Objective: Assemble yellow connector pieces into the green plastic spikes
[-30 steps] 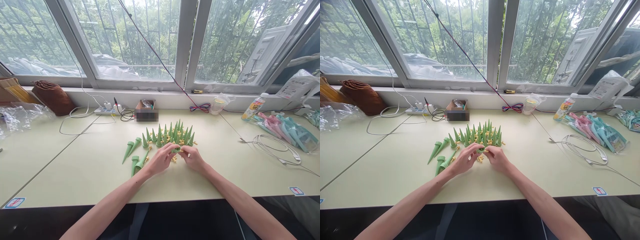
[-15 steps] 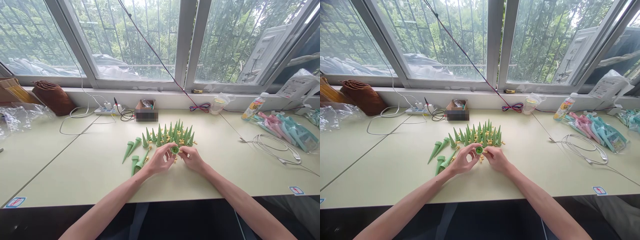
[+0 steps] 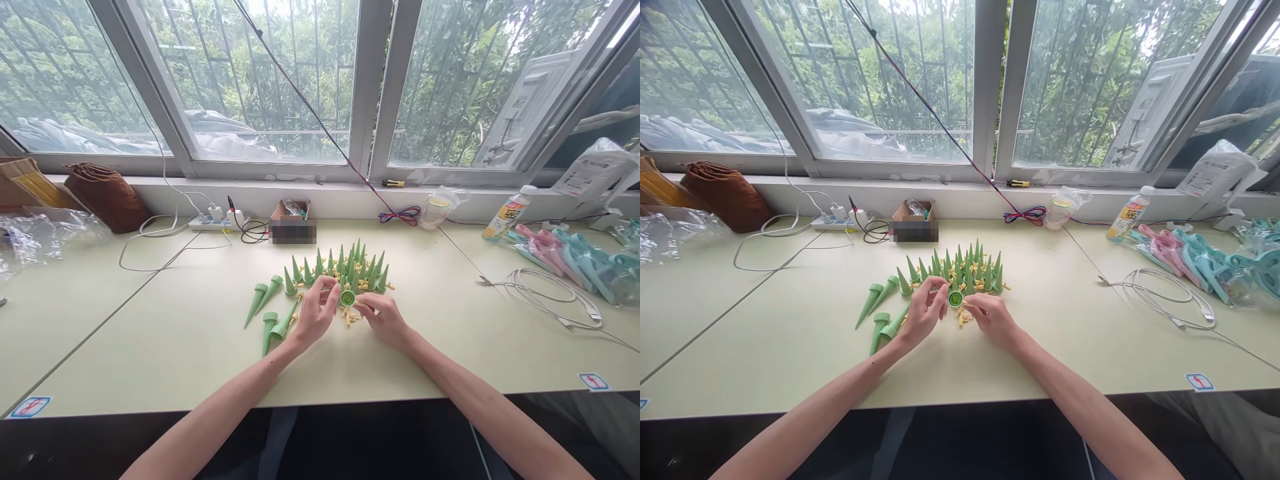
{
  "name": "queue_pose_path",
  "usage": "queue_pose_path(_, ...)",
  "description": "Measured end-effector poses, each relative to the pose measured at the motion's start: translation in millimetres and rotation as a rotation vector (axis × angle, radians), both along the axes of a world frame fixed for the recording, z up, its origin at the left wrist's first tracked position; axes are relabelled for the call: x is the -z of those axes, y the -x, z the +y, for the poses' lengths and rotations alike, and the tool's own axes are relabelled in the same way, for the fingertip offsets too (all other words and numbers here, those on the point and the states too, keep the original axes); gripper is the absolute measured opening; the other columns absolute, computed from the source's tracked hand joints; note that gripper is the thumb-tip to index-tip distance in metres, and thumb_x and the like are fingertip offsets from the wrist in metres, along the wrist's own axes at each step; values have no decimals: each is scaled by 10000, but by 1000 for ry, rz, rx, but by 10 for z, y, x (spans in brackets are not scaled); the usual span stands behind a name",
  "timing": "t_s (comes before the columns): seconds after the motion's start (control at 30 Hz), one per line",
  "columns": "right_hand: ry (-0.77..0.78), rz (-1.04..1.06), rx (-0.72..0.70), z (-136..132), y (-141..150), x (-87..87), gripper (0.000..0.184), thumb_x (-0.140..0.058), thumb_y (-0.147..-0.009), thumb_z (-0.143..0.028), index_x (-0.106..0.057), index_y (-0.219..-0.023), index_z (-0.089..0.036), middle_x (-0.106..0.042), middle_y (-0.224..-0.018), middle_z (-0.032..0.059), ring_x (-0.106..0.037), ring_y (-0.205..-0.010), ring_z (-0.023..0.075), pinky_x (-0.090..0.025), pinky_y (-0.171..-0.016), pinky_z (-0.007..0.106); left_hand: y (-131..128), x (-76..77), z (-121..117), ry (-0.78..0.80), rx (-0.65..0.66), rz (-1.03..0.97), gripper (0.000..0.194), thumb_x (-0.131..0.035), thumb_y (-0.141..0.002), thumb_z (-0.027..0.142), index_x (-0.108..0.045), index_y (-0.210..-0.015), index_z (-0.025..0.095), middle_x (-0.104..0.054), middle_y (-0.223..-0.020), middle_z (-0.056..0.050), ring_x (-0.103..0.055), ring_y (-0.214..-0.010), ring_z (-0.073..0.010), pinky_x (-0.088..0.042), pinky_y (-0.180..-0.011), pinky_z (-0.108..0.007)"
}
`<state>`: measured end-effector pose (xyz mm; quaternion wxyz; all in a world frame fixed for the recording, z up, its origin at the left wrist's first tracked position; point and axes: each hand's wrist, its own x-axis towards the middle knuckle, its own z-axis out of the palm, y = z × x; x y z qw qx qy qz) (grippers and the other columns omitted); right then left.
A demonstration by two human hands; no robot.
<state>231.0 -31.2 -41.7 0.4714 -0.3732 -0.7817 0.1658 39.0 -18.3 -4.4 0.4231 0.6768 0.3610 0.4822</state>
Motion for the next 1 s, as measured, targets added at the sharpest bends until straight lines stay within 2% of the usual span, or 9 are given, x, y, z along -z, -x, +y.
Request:
queue_pose_path(0.13, -6, -2, -15, 8, 0, 20, 285, -489, -1012, -364, -694, -932, -182, -625, -683, 37, -536, -580, 139, -420, -474, 229, 1, -31, 6, 142, 40, -24, 307, -493, -961, 505, -492, -921, 200, -437, -490, 94, -399, -381, -71, -327, -394, -171)
queue_pose_path(0.27, -8, -12, -36, 20, -8, 32, 303, -472, -1020, -361, -703, -942, -181, -646, -690, 44, -550, -569, 139, -445, -512, 243, -1, -66, 5, 260, 144, 6, 358, -495, -944, 549, -520, -949, 192, -520, -493, 74, -408, -346, -73, -320, -366, -178)
queue_pose_path(0.4, -3, -10, -17, 24, -17, 28, 302, -481, -1012, -350, -710, -921, -175, -652, -676, 44, -557, -569, 145, -441, -513, 248, 14, -93, 11, 307, 203, 12, 368, -527, -927, 548, -536, -1000, 187, -569, -525, 53, -470, -366, -90, -367, -379, -189)
queue_pose_path(0.63, 50, 21, -4, 18, -30, 10, 265, -496, -988, -294, -730, -950, -174, -675, -662, 34, -583, -540, 141, -462, -500, 242, 51, -85, 3, 293, 256, 20, 357, -578, -911, 514, -562, -1040, 182, -600, -547, 43, -548, -418, -106, -437, -452, -212)
queue_pose_path(1.0, 34, 55, -15, 22, -33, 15, 225, -516, -964, -245, -731, -968, -181, -704, -704, 41, -618, -545, 147, -478, -488, 245, 59, -18, 32, 248, 279, 26, 363, -585, -914, 497, -541, -1076, 175, -636, -609, 12, -615, -472, -130, -477, -432, -204)
